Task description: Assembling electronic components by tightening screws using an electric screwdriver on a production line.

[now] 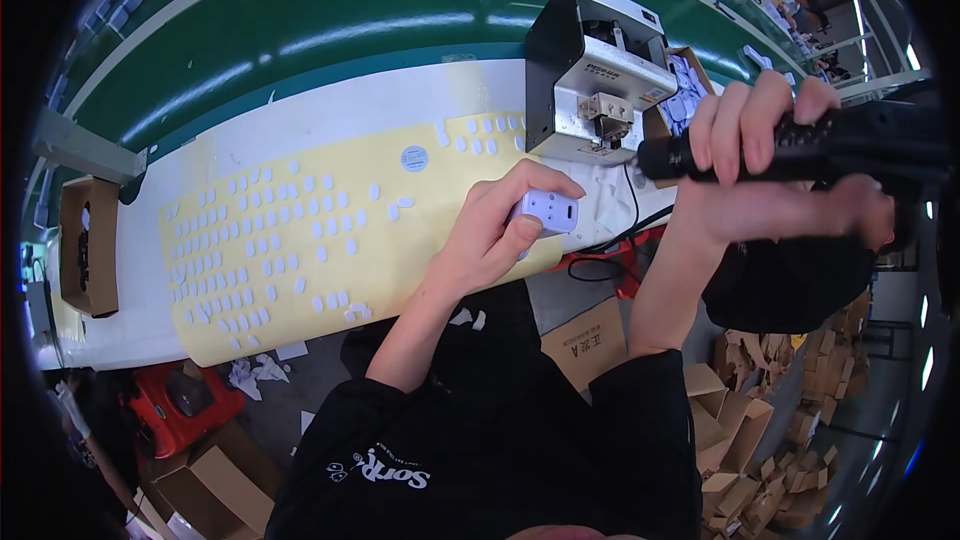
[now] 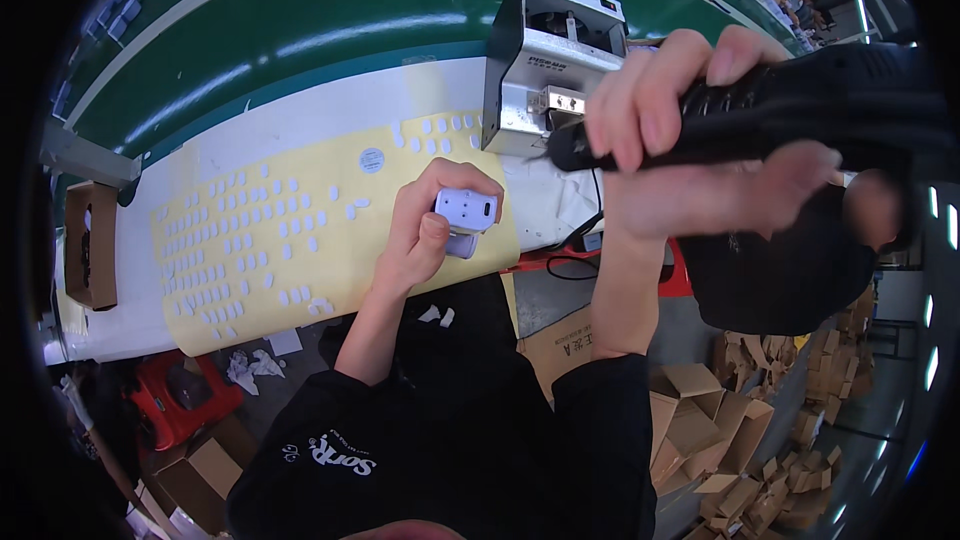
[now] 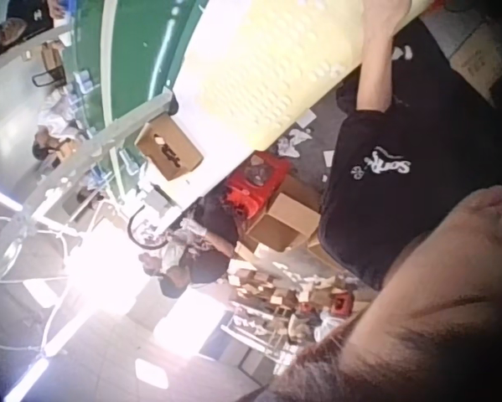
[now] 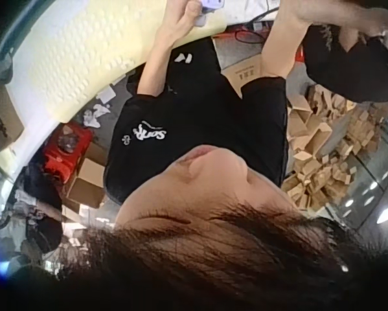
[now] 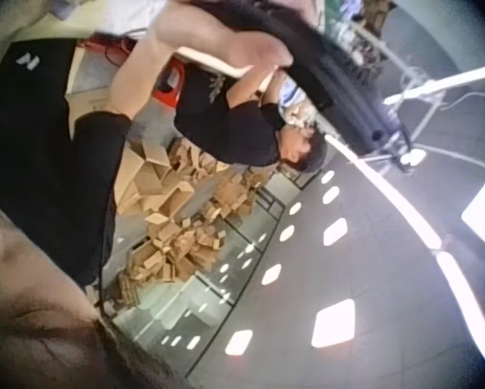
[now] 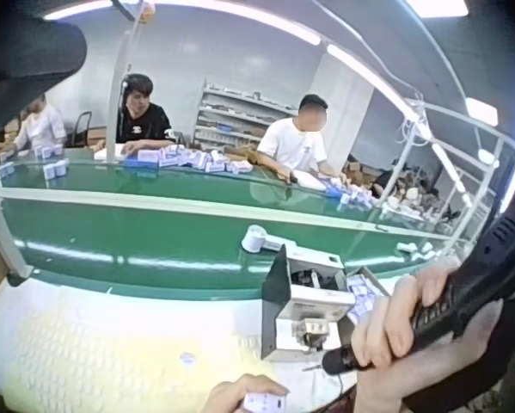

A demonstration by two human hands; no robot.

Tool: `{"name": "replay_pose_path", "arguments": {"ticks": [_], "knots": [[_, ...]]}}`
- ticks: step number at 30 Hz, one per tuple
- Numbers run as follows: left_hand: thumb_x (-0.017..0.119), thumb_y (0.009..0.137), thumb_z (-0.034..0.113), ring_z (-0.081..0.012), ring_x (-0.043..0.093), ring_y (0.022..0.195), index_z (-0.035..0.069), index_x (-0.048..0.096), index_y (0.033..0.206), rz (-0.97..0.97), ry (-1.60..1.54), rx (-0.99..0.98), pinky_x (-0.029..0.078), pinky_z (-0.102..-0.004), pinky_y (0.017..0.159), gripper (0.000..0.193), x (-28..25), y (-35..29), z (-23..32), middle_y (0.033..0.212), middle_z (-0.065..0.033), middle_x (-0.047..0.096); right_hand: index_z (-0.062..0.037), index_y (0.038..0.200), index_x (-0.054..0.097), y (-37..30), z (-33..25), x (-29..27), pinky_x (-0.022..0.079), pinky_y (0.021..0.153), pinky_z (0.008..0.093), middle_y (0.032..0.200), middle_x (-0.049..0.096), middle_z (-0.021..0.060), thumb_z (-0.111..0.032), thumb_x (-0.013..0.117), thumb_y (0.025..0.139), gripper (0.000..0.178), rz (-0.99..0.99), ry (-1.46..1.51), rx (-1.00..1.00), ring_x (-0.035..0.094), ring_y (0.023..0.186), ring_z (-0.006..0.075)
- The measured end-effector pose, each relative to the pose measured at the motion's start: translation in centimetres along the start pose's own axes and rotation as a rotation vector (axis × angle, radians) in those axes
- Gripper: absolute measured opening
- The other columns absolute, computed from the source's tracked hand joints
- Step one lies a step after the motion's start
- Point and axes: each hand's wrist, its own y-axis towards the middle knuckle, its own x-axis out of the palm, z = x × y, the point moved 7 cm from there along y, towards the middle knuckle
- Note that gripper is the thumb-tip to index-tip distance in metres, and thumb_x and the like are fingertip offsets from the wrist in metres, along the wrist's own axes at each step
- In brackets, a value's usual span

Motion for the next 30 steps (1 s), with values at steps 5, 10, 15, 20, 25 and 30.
{"name": "replay_pose_path", "arguments": {"ticks": [5, 10, 15, 20, 25, 30], "knots": [[0.048, 0.086, 0.056, -0.0137, 0.057, 0.071, 0.003, 0.051, 0.102, -0.008, 0.020, 0.102, 0.044, -0.0246, 0.063, 0.056, 0.0, 0.1, 0.3, 0.080, -0.0078, 0.060, -0.0042, 0.089, 0.042, -1.0, 3.5, -6.6, 0.034, 0.038, 0.0252, 0.054, 0.041, 0.0043, -0.051, 0.047, 0.087, 0.047, 0.350, -0.325, -0.023, 0.037, 0.038, 0.0119], [0.054, 0.085, 0.052, -0.0137, 0.057, 0.071, 0.003, 0.051, 0.101, 0.009, 0.019, 0.076, 0.043, -0.0244, 0.061, 0.051, 0.0, 0.0, 0.1, 0.080, -0.0084, 0.060, -0.0045, 0.089, 0.042, -0.6, 5.4, -7.2, 0.033, 0.039, 0.0250, 0.055, 0.041, 0.0041, -0.049, 0.046, 0.088, 0.045, 0.335, -0.396, 0.033, 0.037, 0.039, 0.0115], [0.055, 0.085, 0.050, -0.0137, 0.057, 0.070, 0.004, 0.051, 0.101, 0.012, -0.011, 0.095, 0.043, -0.0245, 0.060, 0.049, 0.0, 0.2, 0.1, 0.080, -0.0092, 0.060, -0.0048, 0.088, 0.043, -0.7, 6.7, -7.8, 0.033, 0.040, 0.0247, 0.056, 0.040, 0.0039, -0.046, 0.046, 0.089, 0.042, 0.334, -0.498, 0.106, 0.037, 0.040, 0.0110], [0.055, 0.086, 0.050, -0.0140, 0.057, 0.071, 0.004, 0.050, 0.101, 0.010, -0.009, 0.099, 0.043, -0.0247, 0.060, 0.048, 0.2, 0.1, -0.2, 0.079, -0.0093, 0.060, -0.0050, 0.087, 0.043, -0.7, 7.0, -8.2, 0.032, 0.040, 0.0246, 0.056, 0.040, 0.0040, -0.045, 0.045, 0.090, 0.040, 0.332, -0.539, 0.153, 0.036, 0.040, 0.0108], [0.055, 0.085, 0.051, -0.0139, 0.057, 0.071, 0.004, 0.050, 0.101, 0.017, 0.005, 0.087, 0.044, -0.0247, 0.061, 0.050, 0.0, -0.1, -0.1, 0.079, -0.0088, 0.059, -0.0054, 0.089, 0.044, -1.9, 7.7, -8.6, 0.032, 0.040, 0.0248, 0.056, 0.039, 0.0034, -0.047, 0.045, 0.090, 0.041, 0.375, -0.503, 0.246, 0.035, 0.040, 0.0105], [0.054, 0.084, 0.054, -0.0135, 0.057, 0.071, 0.004, 0.050, 0.102, -0.006, 0.013, 0.079, 0.044, -0.0245, 0.061, 0.053, 0.3, 0.4, 0.0, 0.080, -0.0083, 0.059, -0.0061, 0.089, 0.043, -4.9, 6.6, -8.1, 0.031, 0.038, 0.0237, 0.055, 0.038, 0.0018, -0.051, 0.044, 0.089, 0.044, 0.416, -0.409, 0.307, 0.035, 0.039, 0.0093]]}}
